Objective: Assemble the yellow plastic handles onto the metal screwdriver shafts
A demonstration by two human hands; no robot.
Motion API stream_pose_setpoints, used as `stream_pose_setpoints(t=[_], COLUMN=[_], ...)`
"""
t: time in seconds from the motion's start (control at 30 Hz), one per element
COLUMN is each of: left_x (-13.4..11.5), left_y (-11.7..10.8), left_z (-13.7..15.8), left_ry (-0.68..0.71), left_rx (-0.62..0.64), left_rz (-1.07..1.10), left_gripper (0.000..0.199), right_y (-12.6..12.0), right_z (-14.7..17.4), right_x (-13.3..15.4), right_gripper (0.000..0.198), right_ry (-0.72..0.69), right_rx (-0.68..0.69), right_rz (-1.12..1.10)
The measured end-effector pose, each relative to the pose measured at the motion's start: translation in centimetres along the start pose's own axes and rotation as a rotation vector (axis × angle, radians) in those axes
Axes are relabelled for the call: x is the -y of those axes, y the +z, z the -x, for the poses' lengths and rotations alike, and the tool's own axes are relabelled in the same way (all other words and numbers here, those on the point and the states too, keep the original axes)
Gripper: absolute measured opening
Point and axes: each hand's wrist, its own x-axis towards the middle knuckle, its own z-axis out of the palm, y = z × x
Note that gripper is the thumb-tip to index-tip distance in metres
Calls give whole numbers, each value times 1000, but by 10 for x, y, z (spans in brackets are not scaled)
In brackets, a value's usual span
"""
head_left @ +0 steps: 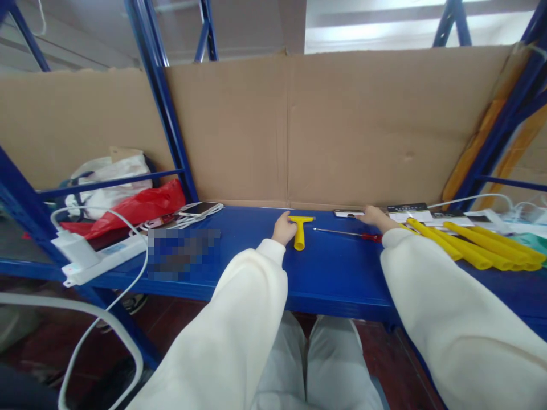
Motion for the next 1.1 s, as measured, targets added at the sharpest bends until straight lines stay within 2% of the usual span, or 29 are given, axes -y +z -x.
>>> stream_pose_setpoints(t=[0.13, 0.23, 0.6, 0.77, 0.97, 1.03, 1.1], left_x=[-1, -4, -7, -9, -13, -12, -12], left_y=[2, 2, 3, 2, 1, 0, -1], left_z=[0, 2, 7, 7, 12, 13, 14], left_ry=[9, 21, 41, 36, 60, 56, 20], left_rx=[2, -2, -3, 2, 0, -7, -7], left_rz=[-31, -43, -33, -57, -108, -158, -242], left_gripper=[68, 68, 65, 64, 59, 53, 39], right_y=[7, 12, 13, 6, -6, -10, -13], right_z=[-7, -12, -16, -9, 7, 11, 15], right_x=[11, 14, 16, 22, 32, 37, 43], right_gripper=[65, 70, 52, 44, 40, 35, 35], right_ry=[134, 157, 147, 141, 117, 119, 132], right_rx=[13, 67, 68, -16, -235, -321, -404], right_rz=[45, 73, 119, 70, -179, -373, -635])
